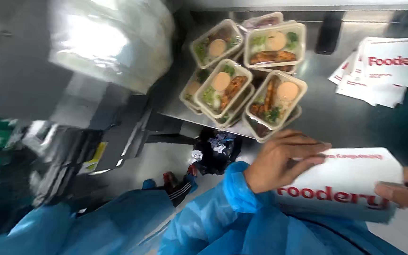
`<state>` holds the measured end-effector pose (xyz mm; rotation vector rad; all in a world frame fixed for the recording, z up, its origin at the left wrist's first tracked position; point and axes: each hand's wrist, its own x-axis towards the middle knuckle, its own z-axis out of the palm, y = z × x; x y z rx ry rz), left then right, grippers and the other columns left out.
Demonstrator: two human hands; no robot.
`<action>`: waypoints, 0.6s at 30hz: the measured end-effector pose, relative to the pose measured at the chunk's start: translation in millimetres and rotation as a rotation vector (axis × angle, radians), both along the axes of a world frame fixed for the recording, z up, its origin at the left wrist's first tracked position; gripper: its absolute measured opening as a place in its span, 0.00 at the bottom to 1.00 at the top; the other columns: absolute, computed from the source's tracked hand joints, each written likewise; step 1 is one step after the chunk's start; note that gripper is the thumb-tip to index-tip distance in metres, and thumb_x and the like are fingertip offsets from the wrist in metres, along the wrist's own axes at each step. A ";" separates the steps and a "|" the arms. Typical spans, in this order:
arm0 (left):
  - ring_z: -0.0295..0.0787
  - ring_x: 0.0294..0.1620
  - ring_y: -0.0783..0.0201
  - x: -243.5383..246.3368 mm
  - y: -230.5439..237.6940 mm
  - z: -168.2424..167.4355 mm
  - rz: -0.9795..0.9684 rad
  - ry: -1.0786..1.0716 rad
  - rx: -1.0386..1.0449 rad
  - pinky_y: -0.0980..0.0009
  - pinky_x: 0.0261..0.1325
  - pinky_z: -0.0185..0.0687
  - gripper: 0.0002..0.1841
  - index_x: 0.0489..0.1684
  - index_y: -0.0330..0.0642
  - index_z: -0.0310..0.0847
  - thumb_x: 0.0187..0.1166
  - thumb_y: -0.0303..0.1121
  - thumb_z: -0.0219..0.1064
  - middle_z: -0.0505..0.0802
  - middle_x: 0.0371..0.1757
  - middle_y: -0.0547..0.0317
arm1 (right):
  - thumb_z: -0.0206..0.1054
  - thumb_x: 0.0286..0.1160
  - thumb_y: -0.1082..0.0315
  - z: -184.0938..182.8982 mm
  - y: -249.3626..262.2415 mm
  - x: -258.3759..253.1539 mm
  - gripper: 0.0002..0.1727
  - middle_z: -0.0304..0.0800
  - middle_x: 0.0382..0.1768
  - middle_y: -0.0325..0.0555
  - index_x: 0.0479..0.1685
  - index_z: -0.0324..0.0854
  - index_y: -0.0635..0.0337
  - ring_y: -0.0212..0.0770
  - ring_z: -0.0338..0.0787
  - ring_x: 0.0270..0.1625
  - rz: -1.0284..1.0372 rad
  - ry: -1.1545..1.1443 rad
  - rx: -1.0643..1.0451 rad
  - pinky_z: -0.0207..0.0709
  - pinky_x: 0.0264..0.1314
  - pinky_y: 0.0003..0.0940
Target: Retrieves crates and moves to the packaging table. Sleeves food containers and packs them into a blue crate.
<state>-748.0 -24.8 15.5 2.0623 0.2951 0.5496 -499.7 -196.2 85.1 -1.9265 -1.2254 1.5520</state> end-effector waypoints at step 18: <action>0.87 0.21 0.61 94.7 1.8 19.6 -0.317 0.219 0.459 0.61 0.25 0.80 0.19 0.30 0.42 0.89 0.85 0.46 0.64 0.87 0.17 0.59 | 0.75 0.73 0.67 -75.0 -48.4 17.4 0.14 0.94 0.46 0.20 0.55 0.83 0.55 0.18 0.91 0.50 -0.384 0.168 0.362 0.86 0.60 0.25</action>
